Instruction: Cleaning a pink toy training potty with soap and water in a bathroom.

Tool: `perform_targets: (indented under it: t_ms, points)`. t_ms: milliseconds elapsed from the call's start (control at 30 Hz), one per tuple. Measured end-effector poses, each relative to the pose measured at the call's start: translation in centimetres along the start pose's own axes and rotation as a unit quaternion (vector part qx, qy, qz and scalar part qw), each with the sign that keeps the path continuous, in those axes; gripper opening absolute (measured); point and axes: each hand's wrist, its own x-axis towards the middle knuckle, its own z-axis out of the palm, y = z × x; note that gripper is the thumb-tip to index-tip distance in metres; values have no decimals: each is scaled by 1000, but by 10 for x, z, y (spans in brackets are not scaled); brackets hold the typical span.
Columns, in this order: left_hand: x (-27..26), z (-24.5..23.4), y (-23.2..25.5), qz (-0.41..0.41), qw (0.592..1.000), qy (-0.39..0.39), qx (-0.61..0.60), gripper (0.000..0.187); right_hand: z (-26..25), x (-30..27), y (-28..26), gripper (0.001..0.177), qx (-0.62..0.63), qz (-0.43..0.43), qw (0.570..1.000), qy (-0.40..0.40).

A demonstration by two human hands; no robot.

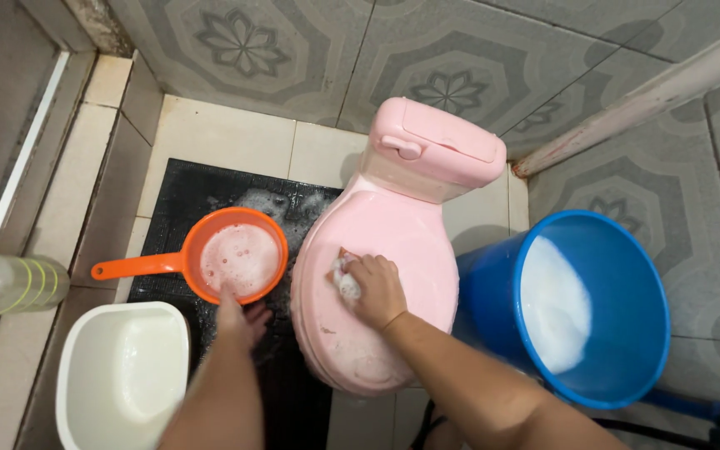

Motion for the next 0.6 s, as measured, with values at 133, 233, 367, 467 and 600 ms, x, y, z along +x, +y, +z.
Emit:
perform_targets:
  t_ms: [133, 233, 367, 467, 600]
  points:
    - [92, -7, 2, 28, 994, -87, 65, 77, -3, 0, -2, 29, -12, -2, 1000, -2]
    - [123, -12, 2, 12, 996, -87, 14, 57, -17, 9, -16, 36, -13, -18, 999, 44]
    - [118, -2, 11, 29, 998, -60, -2, 40, -4, 14, -4, 34, -13, 26, 995, 96]
    - [110, 3, 17, 65, 993, -93, -11, 34, 9, 22, 19, 25, -11, 63, 994, 86]
    - [17, 31, 52, 128, 977, -165, -29, 36, 8, 66, 30, 22, 101, 107, 981, 129]
